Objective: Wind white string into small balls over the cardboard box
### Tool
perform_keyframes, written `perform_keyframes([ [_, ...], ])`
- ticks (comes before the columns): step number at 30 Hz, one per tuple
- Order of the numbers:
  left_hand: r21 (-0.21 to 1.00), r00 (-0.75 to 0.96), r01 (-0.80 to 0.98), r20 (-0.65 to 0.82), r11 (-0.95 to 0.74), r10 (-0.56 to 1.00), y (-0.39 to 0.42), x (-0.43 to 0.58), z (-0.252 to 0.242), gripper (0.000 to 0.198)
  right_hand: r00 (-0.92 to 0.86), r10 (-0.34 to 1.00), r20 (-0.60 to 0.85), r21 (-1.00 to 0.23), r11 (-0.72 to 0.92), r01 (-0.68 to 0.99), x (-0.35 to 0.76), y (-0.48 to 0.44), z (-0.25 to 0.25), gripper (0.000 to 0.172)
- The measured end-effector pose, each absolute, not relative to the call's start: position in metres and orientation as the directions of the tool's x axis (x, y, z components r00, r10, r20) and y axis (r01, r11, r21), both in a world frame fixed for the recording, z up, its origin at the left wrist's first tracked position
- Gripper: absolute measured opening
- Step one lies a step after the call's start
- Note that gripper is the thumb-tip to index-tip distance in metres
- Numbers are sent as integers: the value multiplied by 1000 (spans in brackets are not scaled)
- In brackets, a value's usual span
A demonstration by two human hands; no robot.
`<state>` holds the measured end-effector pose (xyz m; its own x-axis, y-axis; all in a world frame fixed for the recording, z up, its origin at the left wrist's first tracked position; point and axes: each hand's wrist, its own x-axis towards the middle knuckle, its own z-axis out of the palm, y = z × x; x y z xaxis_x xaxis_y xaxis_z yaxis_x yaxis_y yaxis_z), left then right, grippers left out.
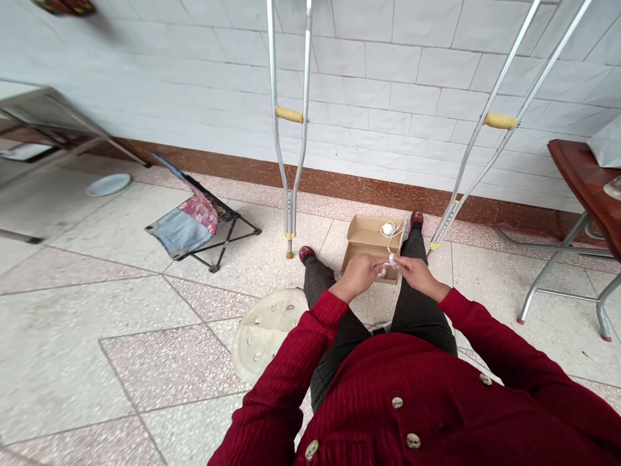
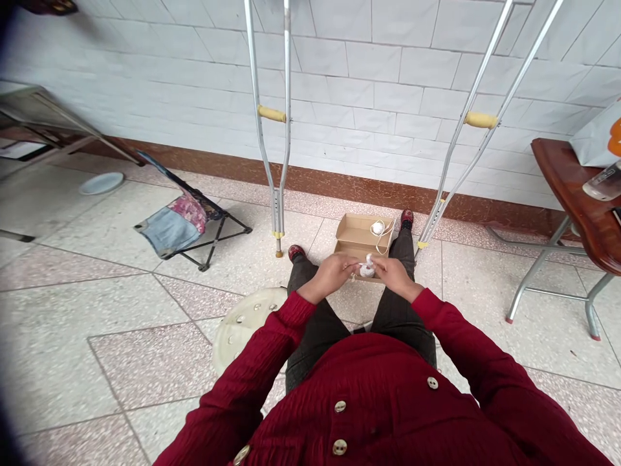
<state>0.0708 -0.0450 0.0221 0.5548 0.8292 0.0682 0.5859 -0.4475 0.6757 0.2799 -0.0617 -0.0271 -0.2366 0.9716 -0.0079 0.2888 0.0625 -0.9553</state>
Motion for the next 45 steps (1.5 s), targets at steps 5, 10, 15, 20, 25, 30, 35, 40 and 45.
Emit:
perform_keyframes([
  [5, 743, 523, 536, 80, -401, 849, -27, 66, 26, 27, -552, 813, -188, -979, -199, 39, 277, -94, -1, 54],
  [10, 874, 511, 422, -8, -243, 859, -42, 77, -1, 36, -512, 854, -89, -973, -184, -139, 282, -81, 31, 63],
  [15, 803, 557, 534, -100, -264, 824, -59, 74, -2, 35, -439, 891, -115, -992, -80, 98, 288, -60, 4, 81],
  [20, 676, 569, 597, 23, -432, 822, -44, 63, 21, 24, -465, 864, -196, -930, -13, 368, 282, -73, -23, 82],
  [25, 727, 555, 513, 125, -457, 822, -29, 60, 32, 24, -694, 695, -186, -978, -200, 61, 283, -95, 15, 70],
  [30, 878, 511, 353, 108, -323, 853, -40, 66, 19, 31, -614, 790, -14, -974, -150, -171, 282, -98, 53, 72],
  [35, 855, 583, 400, 40, -330, 811, -67, 66, 8, 35, -430, 901, -55, -989, 10, 149, 276, -86, 25, 88],
  [40, 701, 572, 528, 123, -479, 811, -69, 55, 23, 22, -442, 875, -197, -922, -12, 387, 267, -100, -15, 87],
  [45, 798, 536, 453, 113, -398, 837, -55, 50, 33, 30, -695, 706, -138, -982, -190, 2, 266, -118, 8, 78],
])
